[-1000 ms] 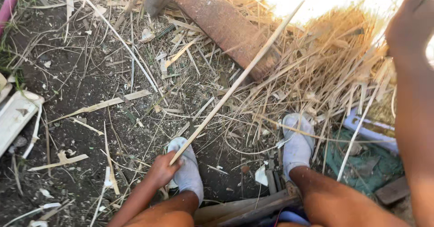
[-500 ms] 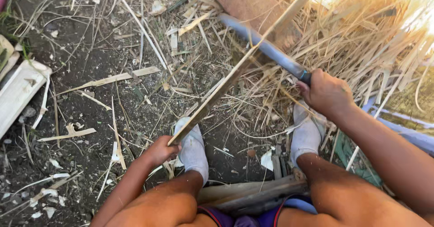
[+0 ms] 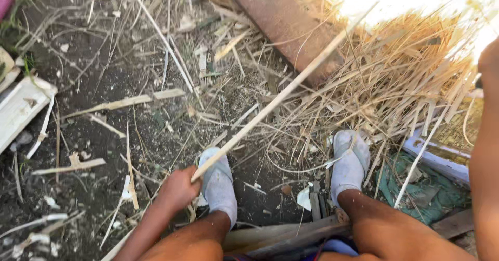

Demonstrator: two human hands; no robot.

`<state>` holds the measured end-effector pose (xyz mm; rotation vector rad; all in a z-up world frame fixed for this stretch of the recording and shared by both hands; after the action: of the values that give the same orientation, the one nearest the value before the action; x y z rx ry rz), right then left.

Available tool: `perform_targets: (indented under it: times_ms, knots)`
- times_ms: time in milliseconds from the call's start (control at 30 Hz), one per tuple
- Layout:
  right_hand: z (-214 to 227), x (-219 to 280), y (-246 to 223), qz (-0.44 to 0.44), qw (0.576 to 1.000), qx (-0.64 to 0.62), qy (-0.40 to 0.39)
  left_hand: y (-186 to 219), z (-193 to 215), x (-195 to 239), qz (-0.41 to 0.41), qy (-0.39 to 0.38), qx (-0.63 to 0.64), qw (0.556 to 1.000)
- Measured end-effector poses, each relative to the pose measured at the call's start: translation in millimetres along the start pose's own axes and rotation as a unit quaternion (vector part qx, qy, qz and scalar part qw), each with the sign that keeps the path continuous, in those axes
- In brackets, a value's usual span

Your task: The person uses a machete to split a long bamboo pole into thinner strips. They hold the pole with one hand and strike it repeatedly with the machete to separate the layers.

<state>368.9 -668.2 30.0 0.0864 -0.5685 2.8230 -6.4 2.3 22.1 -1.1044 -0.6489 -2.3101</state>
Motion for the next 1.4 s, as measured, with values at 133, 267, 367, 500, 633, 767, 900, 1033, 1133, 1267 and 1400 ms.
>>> perform_targets:
  times_ms: [133, 267, 367, 500, 633, 767, 900, 1033, 1133, 1267, 1400]
  knots:
    - [17, 88, -5, 0.052, 0.999, 0.002, 0.011, 38, 32, 24, -0.039, 0.149, -0.084, 0.984]
    - [-1, 173, -53, 0.202, 0.976, 0.086, -0.005, 45, 48, 5, -0.022, -0.001, -0.122, 0.992]
    - [2, 190, -77, 0.246, 0.957, 0.154, -0.030, 31, 40, -21, -0.061, -0.163, 0.069, 0.982]
    - [3, 177, -94, 0.245, 0.951, 0.180, -0.059, -23, 7, -25, 0.065, -0.449, 0.290, 0.842]
    - [12, 172, -115, 0.248, 0.956, 0.147, -0.058, -39, -2, -12, 0.022, -0.426, 0.251, 0.869]
    - [-2, 186, -135, 0.305, 0.938, 0.139, -0.083, 40, 15, -46, -0.069, -0.291, 0.150, 0.943]
    - [-29, 211, -166, 0.336, 0.921, 0.148, -0.128, 100, 39, -64, -0.186, -0.291, 0.239, 0.907]
    - [-26, 233, -177, 0.364, 0.907, 0.151, -0.152, 20, 48, -59, -0.159, -0.228, 0.147, 0.949]
    - [-24, 229, -160, 0.319, 0.913, 0.192, -0.169, -57, 6, -37, 0.007, -0.319, 0.212, 0.924]
    - [-28, 227, -148, 0.338, 0.921, 0.147, -0.128, -41, -7, -61, -0.067, -0.260, 0.098, 0.958]
    - [-30, 219, -168, 0.341, 0.925, 0.130, -0.101, 11, 10, -42, 0.017, -0.305, 0.244, 0.920]
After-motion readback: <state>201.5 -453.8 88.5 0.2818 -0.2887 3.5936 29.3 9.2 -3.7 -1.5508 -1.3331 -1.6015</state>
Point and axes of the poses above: each hand's wrist, its own x-axis away from the middle knuckle, its own z-axis out of the back of the hand, y = z × x, the point moved 6 cm from there along -x, towards the middle knuckle, and after that the axes turned 9 degrees about z, right-handed, at the moved point
